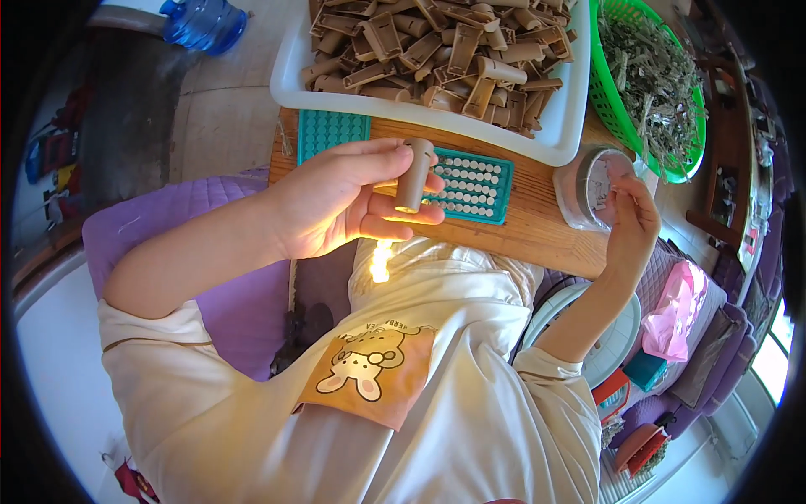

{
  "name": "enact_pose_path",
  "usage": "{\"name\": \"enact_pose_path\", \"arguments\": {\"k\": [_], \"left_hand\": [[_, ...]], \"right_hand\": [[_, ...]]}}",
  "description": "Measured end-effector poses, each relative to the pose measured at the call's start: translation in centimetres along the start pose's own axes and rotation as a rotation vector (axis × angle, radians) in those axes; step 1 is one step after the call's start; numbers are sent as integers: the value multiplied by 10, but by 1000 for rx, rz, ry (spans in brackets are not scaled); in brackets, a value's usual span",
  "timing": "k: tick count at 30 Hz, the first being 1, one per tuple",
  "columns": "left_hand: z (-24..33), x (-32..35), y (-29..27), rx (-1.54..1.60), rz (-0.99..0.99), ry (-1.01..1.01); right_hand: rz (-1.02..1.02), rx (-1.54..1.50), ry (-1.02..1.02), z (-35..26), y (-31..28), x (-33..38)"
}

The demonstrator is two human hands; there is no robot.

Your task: The person assembles small plastic inserts into brown tubes by hand, working at a low wooden table.

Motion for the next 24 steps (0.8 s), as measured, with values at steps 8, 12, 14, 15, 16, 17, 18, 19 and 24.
{"name": "enact_pose_path", "arguments": {"k": [8,12,14,15,16,17,18,19,24], "left_hand": [[-1,4,-1,45,-64,-25],[0,7,5,-14,-60,-28],[1,8,6,-14,-72,-19],[1,8,7,-19,-84,-14],[0,8,8,-23,-64,-24],[-1,8,7,-17,-61,-23],[-1,9,6,-14,-86,-15],[-1,9,5,-11,-110,-7],[0,8,5,-79,-22,-18]], "right_hand": [[-236,-86,-56,-43,137,35],[-400,-165,-174,-39,158,35],[-422,-99,-195,-40,160,35],[-429,-98,-192,-40,161,36],[-442,-80,-221,-41,162,36],[-454,-62,-249,-42,162,37],[-459,-62,-249,-43,163,38],[-456,-32,-268,-44,164,40],[-456,121,-311,-43,169,39]]}}
Point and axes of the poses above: each hand's wrist, its own x-axis away from the middle knuckle, its own y-axis out of the palm, z = x × y, the point moved 2 cm from there along -x, towards the middle knuckle, and after that the axes turned 14 degrees about -x, right-handed, at the moved point
